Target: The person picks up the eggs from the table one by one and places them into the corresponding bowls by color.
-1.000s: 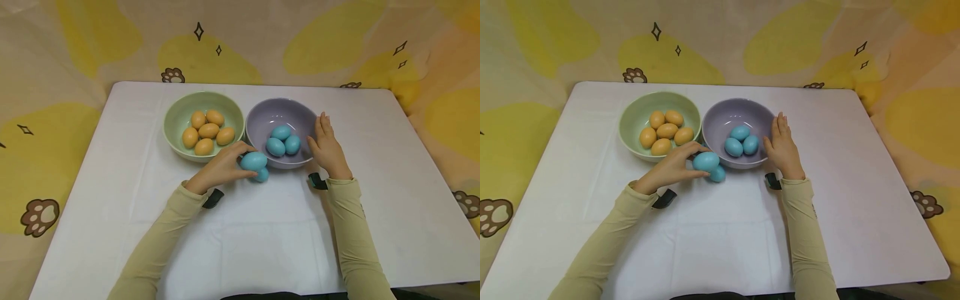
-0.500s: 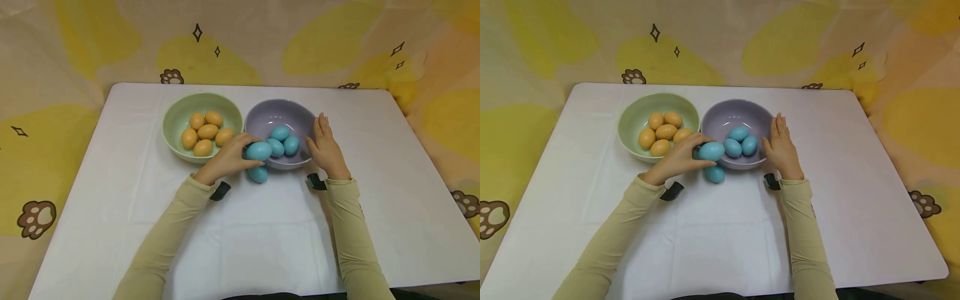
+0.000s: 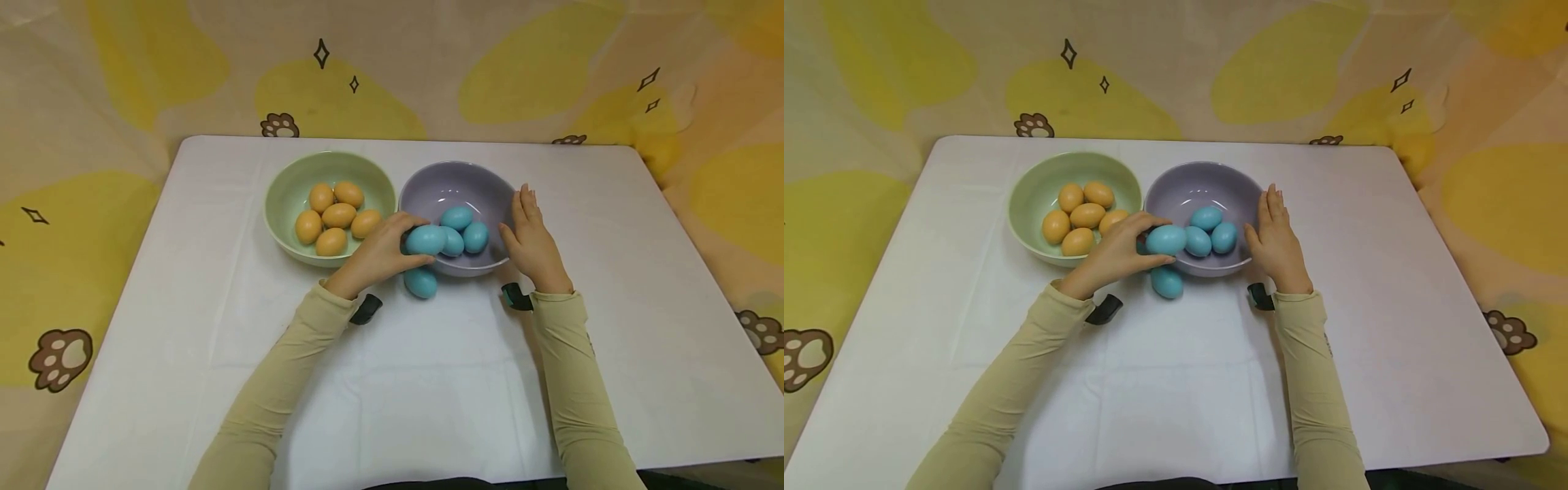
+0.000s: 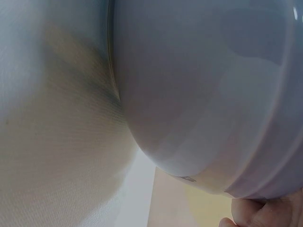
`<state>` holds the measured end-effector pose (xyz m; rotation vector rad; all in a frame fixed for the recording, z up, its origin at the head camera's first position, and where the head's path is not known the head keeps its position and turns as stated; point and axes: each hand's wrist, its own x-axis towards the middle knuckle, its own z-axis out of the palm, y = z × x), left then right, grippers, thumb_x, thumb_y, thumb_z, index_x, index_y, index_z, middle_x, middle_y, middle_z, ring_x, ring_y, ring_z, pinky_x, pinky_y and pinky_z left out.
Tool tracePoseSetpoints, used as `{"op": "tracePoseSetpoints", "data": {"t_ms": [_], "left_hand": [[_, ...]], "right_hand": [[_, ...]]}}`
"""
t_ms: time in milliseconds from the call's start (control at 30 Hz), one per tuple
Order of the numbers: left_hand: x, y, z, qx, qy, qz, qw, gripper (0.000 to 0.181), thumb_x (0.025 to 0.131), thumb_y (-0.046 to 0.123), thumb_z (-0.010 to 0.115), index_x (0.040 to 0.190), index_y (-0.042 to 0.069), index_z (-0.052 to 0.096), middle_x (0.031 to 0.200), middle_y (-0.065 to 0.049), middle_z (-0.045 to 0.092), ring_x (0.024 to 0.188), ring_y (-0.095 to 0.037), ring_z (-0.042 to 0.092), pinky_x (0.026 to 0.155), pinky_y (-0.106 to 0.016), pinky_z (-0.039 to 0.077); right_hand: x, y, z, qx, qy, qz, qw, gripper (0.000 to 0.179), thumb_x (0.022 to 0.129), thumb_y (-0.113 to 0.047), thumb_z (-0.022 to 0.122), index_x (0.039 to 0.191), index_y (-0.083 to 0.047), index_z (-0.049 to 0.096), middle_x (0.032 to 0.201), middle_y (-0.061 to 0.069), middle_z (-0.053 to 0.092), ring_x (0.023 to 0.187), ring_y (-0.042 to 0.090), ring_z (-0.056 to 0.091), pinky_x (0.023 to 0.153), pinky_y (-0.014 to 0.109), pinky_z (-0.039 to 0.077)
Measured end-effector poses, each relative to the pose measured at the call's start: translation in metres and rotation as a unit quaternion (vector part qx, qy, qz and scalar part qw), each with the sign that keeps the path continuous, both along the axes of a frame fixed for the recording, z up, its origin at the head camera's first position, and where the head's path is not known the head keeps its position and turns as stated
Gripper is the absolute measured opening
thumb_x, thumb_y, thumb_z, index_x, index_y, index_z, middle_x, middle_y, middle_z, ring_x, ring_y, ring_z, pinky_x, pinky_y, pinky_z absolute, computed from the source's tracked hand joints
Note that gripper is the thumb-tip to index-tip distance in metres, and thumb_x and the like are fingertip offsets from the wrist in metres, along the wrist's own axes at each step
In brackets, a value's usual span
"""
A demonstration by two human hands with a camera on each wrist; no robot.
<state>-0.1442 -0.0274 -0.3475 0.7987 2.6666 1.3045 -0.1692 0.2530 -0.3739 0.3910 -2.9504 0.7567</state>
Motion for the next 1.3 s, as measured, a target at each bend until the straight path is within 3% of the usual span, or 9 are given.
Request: {"op": "tracePoseSetpoints", "data": {"t_ms": [667,867,1300], "left_hand": [[-0.001,0.0015,-0.0019,0.004,0.003,-0.002,1.0,0.056,0.081,0.024,0.077,0.126,-0.001,0.057,0.119,-0.012,0.056,0.104,-0.022,0.053,0.091,-0.032,0.043],[-0.0009,0.0014,-0.0021,0.021,0.001,-0.013,0.9997,0.054,0.081,0.02,0.078,0.125,-0.004,0.057,0.111,-0.015,0.057,0.1,-0.022,0.055,0.083,-0.025,0.047],[0.0027,-0.0017,0.0003,0.05,0.011,-0.021,0.9985,0.051,0.081,0.017,0.077,0.122,-0.005,0.058,0.109,-0.017,0.059,0.098,-0.024,0.057,0.081,-0.024,0.048]], "right_hand": [[-0.0006,-0.0006,-0.0001,0.001,0.0,-0.001,1.0,0.065,0.1,-0.022,0.038,0.146,0.013,0.009,0.156,0.024,-0.002,0.144,0.036,-0.003,0.114,0.043,0.002],[-0.0001,-0.0007,0.0006,-0.001,-0.003,-0.002,1.0,0.065,0.1,-0.022,0.038,0.146,0.012,0.009,0.156,0.023,-0.003,0.144,0.033,-0.005,0.114,0.043,0.002],[0.0006,-0.0008,0.0019,-0.005,-0.016,-0.001,0.9999,0.065,0.1,-0.023,0.037,0.147,0.01,0.006,0.157,0.02,-0.006,0.144,0.031,-0.007,0.114,0.042,0.002]]}}
